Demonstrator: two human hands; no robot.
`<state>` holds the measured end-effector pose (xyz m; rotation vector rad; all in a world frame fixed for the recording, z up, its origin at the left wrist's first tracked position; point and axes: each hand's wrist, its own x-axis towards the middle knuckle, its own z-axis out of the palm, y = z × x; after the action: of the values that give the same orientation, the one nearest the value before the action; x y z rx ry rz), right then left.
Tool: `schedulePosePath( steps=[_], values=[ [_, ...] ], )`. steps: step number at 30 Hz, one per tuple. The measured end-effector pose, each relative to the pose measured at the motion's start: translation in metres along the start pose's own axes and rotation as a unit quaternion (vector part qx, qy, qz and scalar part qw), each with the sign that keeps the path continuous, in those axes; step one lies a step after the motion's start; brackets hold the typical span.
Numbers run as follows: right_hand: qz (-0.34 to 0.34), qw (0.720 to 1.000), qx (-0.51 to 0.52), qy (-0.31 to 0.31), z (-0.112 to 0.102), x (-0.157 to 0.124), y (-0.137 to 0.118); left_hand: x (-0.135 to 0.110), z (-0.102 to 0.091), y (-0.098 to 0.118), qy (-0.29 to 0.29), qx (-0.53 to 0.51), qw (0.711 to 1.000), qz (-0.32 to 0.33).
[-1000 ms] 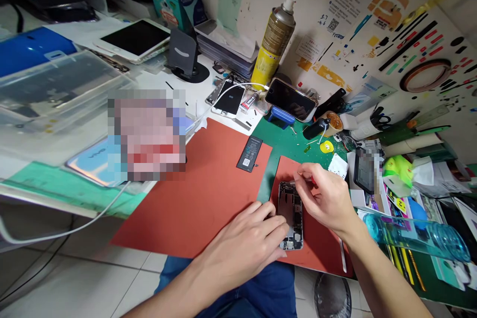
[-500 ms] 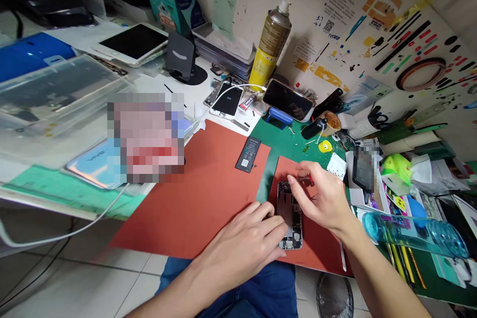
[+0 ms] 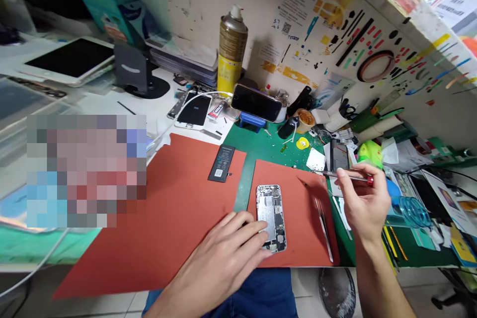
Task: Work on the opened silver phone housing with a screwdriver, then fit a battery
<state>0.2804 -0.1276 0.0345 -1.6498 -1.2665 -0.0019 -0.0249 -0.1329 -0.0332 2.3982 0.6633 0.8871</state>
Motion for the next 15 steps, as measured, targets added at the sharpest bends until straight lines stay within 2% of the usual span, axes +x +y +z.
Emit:
schedulePosePath(
  steps=[5,10,15],
  values=[
    [0.042,0.997,0.009,-0.058,0.012,-0.018,0.013,-0.002,-0.002,-0.002,0.062,-0.028,0.998,-0.003],
    [0.071,0.994,0.034,-0.072,0.028,-0.032,0.016,0.001,-0.002,-0.002,0.068,-0.049,0.996,-0.027],
    [0.076,0.993,0.033,-0.084,0.031,-0.034,0.021,0.002,-0.002,-0.002,0.074,-0.051,0.995,-0.040]
  ],
)
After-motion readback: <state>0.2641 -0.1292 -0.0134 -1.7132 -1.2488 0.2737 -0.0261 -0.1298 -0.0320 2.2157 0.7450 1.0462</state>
